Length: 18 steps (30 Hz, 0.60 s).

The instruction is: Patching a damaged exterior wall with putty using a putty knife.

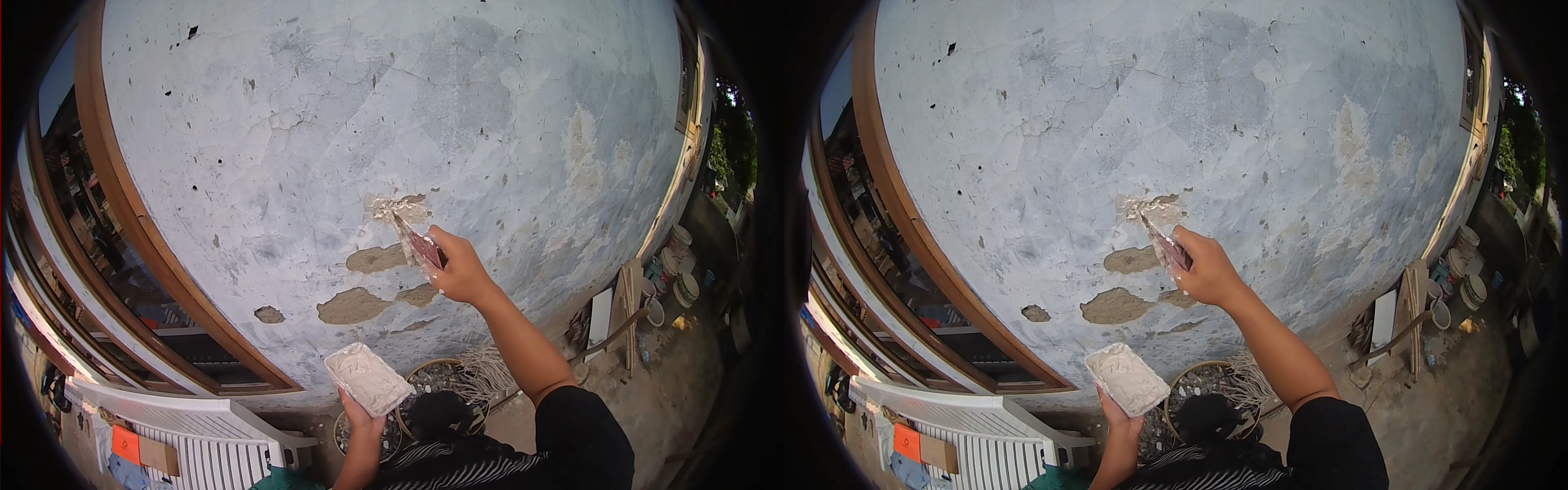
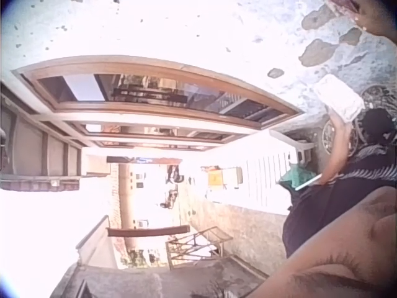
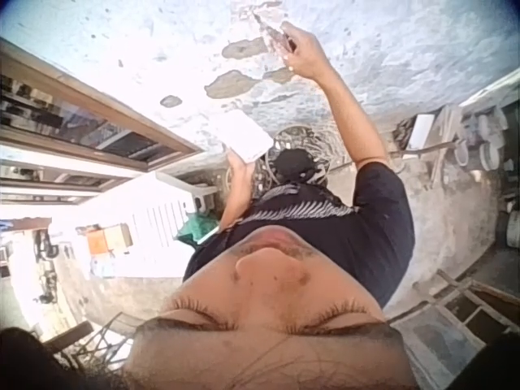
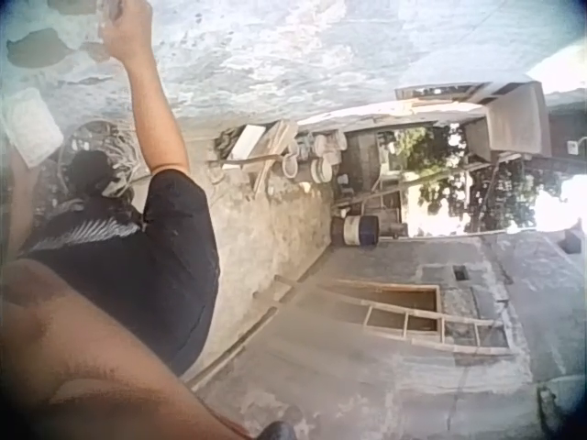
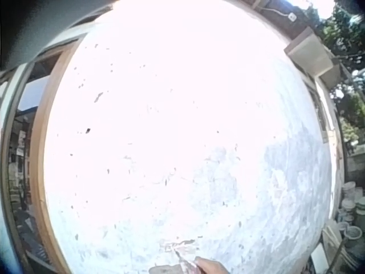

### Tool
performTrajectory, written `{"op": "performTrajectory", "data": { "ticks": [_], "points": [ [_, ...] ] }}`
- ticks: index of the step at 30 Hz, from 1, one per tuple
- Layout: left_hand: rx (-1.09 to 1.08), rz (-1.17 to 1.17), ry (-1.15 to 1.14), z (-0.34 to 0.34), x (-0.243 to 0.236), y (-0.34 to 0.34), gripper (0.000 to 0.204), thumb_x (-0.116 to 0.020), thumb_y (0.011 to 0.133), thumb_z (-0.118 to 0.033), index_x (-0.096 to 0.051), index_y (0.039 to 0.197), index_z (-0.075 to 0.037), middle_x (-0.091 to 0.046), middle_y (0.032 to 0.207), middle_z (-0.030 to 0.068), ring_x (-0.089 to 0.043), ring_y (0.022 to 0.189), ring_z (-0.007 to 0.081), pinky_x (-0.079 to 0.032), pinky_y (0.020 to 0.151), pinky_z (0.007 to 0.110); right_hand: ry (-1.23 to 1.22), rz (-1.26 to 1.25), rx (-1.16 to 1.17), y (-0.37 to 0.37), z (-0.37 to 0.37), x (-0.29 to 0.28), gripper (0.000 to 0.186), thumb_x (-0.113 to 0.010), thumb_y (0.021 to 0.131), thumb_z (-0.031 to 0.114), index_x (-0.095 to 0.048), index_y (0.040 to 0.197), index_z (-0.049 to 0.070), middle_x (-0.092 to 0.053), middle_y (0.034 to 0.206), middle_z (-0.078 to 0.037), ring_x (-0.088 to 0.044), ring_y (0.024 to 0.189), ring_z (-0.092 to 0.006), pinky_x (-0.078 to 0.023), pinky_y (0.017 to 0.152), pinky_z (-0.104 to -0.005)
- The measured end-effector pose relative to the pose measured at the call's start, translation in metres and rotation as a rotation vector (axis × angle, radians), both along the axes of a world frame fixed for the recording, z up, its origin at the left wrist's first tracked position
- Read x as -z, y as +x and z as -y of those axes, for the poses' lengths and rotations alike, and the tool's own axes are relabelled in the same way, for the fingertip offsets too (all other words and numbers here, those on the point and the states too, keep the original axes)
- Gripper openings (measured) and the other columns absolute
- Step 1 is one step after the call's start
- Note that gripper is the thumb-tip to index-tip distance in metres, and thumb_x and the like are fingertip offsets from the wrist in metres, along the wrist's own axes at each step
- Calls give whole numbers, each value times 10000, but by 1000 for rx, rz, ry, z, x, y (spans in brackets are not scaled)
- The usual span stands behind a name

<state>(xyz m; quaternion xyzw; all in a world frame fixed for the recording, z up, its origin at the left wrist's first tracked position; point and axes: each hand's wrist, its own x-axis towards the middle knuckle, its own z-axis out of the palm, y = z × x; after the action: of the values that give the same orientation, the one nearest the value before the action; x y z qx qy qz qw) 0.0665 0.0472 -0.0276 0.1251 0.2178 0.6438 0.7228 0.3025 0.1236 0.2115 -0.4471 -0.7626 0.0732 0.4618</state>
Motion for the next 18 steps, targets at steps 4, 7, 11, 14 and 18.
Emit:
{"op": "performTrajectory", "data": {
  "ticks": [4,7,11,14,18],
  "points": [
    [0,10,38,-1,5,-2,686,-269,966,-620,-357,1449,-142,-435,1446,89,-456,1286,335,-365,1075,506,413,237,276,-7,3,-29,260,-677,665,28,-504,856,62,-537,779,-101,-591,650,-299,-461,537,-392],
    [7,6,18,-4,3,-1,680,-271,969,-616,-361,1447,-141,-443,1439,88,-461,1281,335,-369,1072,506,472,417,356,-18,-13,-39,251,-673,686,33,-515,878,75,-546,819,-82,-615,657,-267,-475,514,-373],
    [16,21,8,-6,3,2,673,-270,970,-613,-366,1443,-145,-447,1437,84,-467,1276,334,-372,1070,508,348,584,341,-24,-48,-18,241,-643,724,37,-514,922,81,-546,860,-75,-630,676,-271,-495,525,-378],
    [-3,2,-5,-5,3,2,670,-269,969,-614,-373,1439,-148,-454,1432,83,-474,1269,333,-376,1065,508,299,551,290,-28,-57,-11,241,-619,744,42,-501,952,75,-539,872,-87,-630,670,-278,-496,525,-389],
    [11,62,12,-6,-1,1,641,-283,976,-591,-390,1428,-149,-468,1419,82,-481,1260,331,-381,1060,511,221,582,264,-31,-56,-3,277,-619,741,38,-505,992,72,-545,899,-108,-631,673,-293,-498,529,-400]
  ]
}}
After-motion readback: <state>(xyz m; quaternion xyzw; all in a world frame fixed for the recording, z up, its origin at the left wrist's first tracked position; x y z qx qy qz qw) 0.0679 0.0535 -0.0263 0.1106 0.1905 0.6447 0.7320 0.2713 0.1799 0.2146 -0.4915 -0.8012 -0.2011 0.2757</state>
